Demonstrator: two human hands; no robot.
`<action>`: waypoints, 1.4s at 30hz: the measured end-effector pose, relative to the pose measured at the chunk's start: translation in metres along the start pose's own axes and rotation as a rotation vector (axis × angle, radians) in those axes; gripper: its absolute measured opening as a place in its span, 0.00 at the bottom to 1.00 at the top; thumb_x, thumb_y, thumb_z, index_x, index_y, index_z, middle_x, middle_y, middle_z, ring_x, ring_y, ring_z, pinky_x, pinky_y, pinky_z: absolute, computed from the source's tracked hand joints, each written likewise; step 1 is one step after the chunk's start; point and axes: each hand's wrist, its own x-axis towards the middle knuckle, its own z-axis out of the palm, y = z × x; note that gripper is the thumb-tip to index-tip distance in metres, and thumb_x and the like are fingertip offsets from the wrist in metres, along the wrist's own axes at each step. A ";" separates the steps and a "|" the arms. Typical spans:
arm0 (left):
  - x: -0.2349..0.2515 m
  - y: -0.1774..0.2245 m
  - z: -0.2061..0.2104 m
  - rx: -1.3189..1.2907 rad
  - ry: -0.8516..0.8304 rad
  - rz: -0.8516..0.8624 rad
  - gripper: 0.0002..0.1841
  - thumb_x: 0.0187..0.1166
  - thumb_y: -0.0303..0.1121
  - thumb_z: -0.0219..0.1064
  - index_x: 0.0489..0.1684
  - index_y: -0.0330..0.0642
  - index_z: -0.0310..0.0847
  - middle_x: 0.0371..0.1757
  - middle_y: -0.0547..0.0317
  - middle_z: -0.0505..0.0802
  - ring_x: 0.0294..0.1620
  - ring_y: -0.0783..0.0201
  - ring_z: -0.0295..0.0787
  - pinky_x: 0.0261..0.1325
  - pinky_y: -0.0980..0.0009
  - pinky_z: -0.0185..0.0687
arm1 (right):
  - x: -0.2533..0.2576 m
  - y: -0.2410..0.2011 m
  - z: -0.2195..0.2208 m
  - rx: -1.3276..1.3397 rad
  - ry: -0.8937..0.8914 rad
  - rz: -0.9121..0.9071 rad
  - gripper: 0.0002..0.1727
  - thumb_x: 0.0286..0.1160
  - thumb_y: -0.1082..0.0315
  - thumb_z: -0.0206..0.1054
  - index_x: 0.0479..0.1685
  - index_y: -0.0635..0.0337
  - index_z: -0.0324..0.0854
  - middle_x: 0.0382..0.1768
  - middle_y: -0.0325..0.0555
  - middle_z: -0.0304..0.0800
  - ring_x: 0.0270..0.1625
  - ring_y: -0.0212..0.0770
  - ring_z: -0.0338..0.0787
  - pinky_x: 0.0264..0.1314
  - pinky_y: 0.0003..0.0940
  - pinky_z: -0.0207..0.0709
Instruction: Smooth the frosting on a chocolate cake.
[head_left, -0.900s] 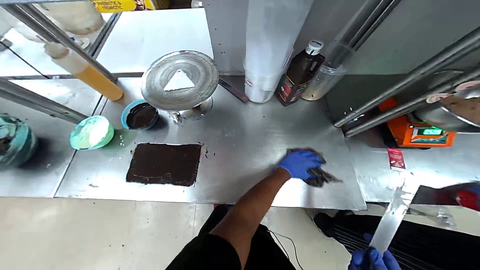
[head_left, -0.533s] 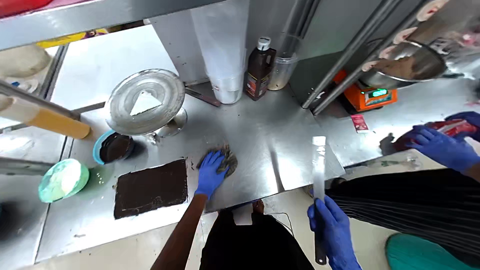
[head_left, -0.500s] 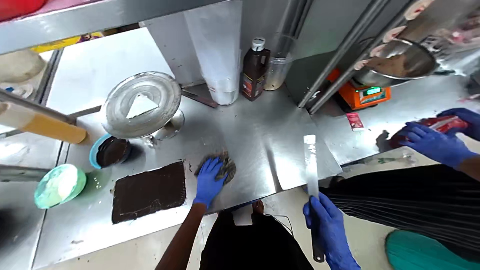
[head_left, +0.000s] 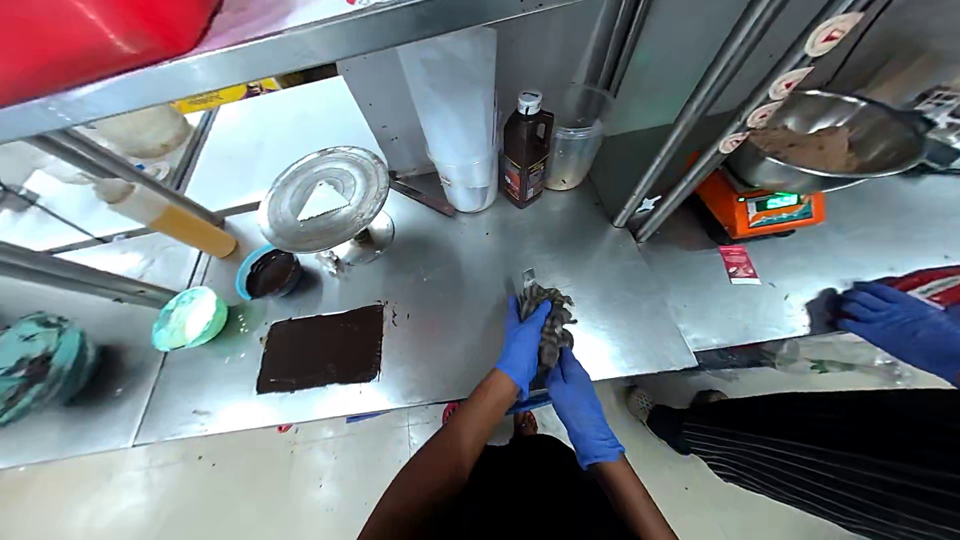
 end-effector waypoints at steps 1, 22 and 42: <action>0.003 0.013 0.004 0.018 0.070 -0.005 0.46 0.82 0.55 0.66 0.96 0.53 0.41 0.91 0.46 0.65 0.86 0.46 0.66 0.81 0.41 0.68 | 0.000 -0.013 0.001 -0.065 -0.004 0.013 0.24 0.89 0.68 0.50 0.80 0.68 0.69 0.59 0.63 0.89 0.66 0.55 0.88 0.72 0.55 0.77; 0.029 0.055 -0.071 -0.190 0.199 0.266 0.37 0.88 0.66 0.35 0.72 0.49 0.78 0.57 0.54 0.92 0.55 0.61 0.90 0.56 0.54 0.88 | -0.029 0.009 -0.064 -0.129 -0.069 -0.150 0.21 0.92 0.60 0.44 0.67 0.58 0.80 0.29 0.46 0.82 0.31 0.44 0.84 0.39 0.45 0.80; 0.045 0.039 -0.084 -0.150 0.216 0.204 0.27 0.91 0.55 0.49 0.70 0.43 0.76 0.51 0.52 0.92 0.47 0.60 0.91 0.50 0.54 0.90 | -0.095 0.022 -0.091 0.008 -0.020 -0.253 0.24 0.90 0.68 0.50 0.79 0.56 0.78 0.47 0.49 0.93 0.39 0.43 0.91 0.45 0.41 0.87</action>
